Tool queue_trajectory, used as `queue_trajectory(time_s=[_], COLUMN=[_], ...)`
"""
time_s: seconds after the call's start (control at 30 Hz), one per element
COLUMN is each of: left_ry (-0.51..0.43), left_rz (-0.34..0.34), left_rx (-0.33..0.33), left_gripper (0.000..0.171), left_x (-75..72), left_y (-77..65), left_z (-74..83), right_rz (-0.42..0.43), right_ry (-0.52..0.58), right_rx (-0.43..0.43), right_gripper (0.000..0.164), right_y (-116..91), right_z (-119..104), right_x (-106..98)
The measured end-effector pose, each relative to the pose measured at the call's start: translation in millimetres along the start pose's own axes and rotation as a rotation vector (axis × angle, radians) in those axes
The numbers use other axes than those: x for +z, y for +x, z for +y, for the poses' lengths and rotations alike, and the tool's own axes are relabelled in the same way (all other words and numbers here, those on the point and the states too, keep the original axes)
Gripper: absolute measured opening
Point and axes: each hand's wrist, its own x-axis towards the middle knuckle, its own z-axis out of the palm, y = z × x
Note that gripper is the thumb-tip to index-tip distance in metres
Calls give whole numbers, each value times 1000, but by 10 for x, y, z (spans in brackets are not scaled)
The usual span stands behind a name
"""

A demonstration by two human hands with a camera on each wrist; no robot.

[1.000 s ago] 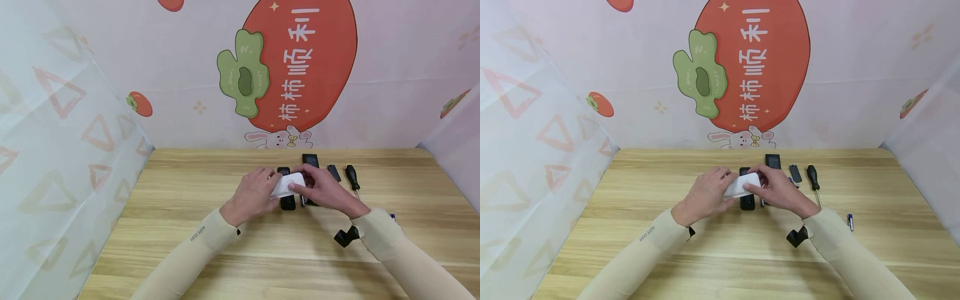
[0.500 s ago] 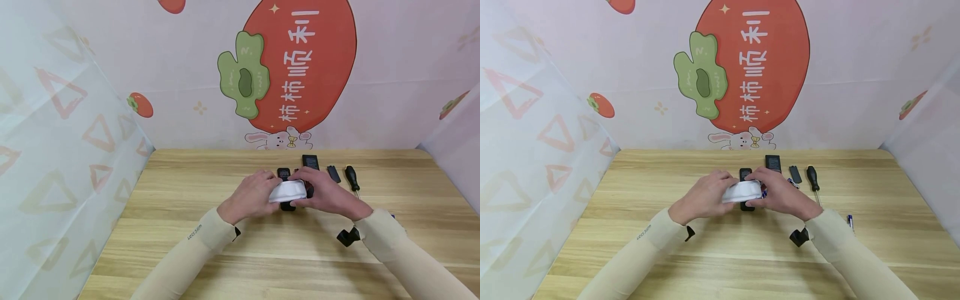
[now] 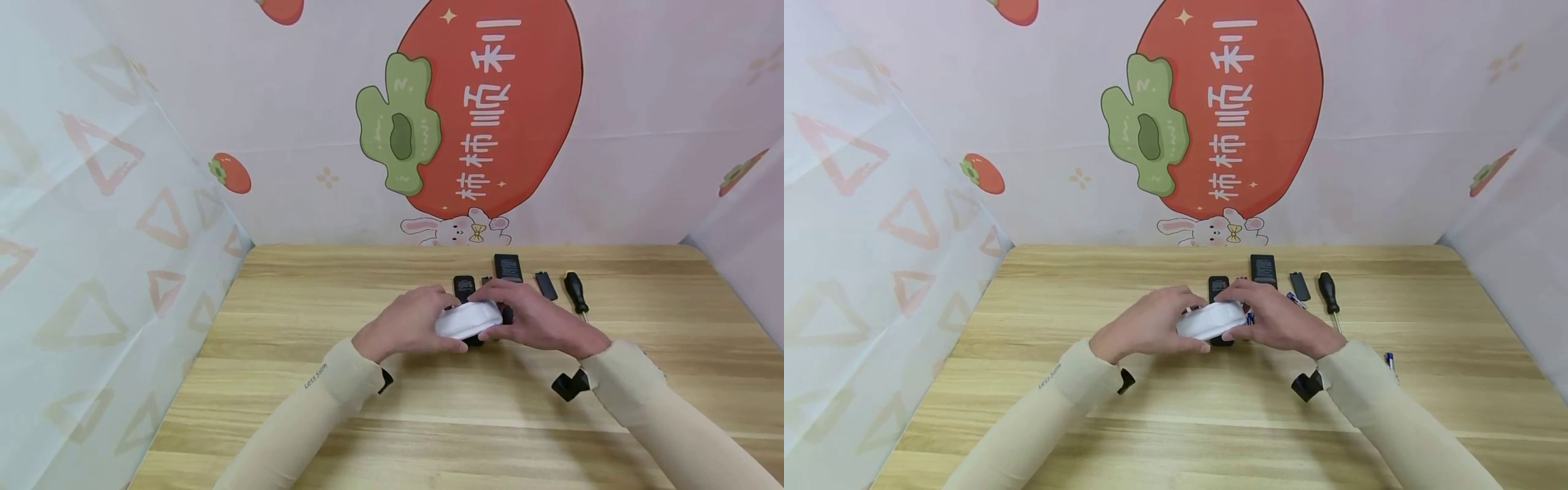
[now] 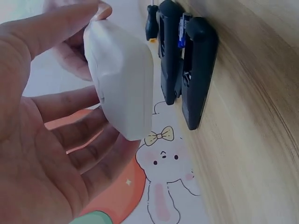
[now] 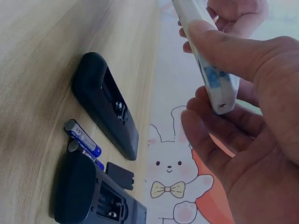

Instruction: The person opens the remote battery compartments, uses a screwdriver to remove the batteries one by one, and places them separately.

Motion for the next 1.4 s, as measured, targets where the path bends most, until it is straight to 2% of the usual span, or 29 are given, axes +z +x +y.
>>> queue_trajectory(time_s=[0.1,0.2,0.33,0.57,0.7,0.9,1.0,1.23,1.4], left_ry=[64,114,144,167,126,17,-16,-36,-46], left_rz=[2,13,20,32,56,107,128,135,144], left_rx=[-4,-12,-40,-91,-176,-388,-464,-571,-608], left_gripper=[59,52,46,48,48,48,46,44,44], left_x=[16,33,51,93,135,194,219,263,280], left_y=[2,9,25,31,37,72,99,171,225], left_z=[33,64,85,73,4,-150,-224,-374,-433], right_rz=[-30,-56,-74,-54,-21,-10,-23,-35,-43], right_ry=[5,6,-9,-70,-88,-129,-119,-117,-126], right_rx=[3,17,53,92,117,173,208,212,217], right_gripper=[51,51,53,65,68,67,66,61,60], right_y=[11,32,62,89,74,33,25,3,-6], right_z=[8,15,15,43,76,111,115,125,139], right_x=[-5,-3,9,44,42,28,28,37,33])
